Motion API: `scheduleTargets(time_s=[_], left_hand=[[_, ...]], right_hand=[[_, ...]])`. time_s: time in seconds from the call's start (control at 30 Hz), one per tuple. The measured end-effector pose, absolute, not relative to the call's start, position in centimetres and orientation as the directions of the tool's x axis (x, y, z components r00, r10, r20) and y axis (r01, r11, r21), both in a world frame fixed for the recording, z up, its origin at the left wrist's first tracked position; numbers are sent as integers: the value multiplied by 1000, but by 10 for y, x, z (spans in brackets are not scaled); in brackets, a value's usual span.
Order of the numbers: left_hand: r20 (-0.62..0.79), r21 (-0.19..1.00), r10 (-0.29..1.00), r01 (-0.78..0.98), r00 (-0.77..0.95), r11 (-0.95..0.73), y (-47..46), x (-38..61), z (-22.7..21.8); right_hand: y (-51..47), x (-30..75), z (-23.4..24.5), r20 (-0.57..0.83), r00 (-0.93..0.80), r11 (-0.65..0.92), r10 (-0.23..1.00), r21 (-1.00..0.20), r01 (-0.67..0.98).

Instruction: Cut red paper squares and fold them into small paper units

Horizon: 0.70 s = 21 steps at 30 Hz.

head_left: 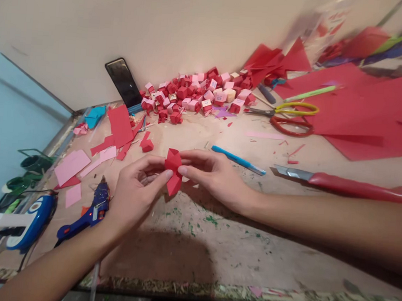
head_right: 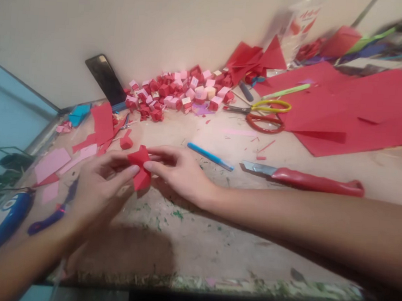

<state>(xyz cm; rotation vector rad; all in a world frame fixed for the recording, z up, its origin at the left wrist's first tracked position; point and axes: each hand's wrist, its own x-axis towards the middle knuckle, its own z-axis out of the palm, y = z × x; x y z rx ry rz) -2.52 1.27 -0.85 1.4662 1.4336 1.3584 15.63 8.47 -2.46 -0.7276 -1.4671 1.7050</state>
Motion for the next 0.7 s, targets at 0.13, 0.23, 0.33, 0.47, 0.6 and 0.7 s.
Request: scheduleTargets(time_s=[0.13, 0.23, 0.33, 0.47, 0.6, 0.7], left_hand=[[177, 973, 968, 182, -179, -144, 17, -26, -12], [167, 985, 959, 86, -231, -151, 21, -28, -14], [93, 995, 973, 65, -209, -81, 23, -31, -15], [44, 985, 988, 174, -150, -17, 21, -31, -15], [128, 951, 975, 302, -184, -68, 18, -29, -11], [164, 928, 969, 363, -185, -88, 17, -27, -8]], right_hand=[[85, 157, -26, 47, -544, -74, 838, -977, -198], [85, 157, -26, 55, -547, -74, 835, -975, -211], [84, 157, -25, 62, -566, -67, 822, -977, -204], [84, 157, -24, 66, -579, -37, 813, -986, -164], [83, 157, -23, 15, -610, -56, 792, -994, -97], [82, 157, -22, -39, -615, -73, 788, -997, -31]])
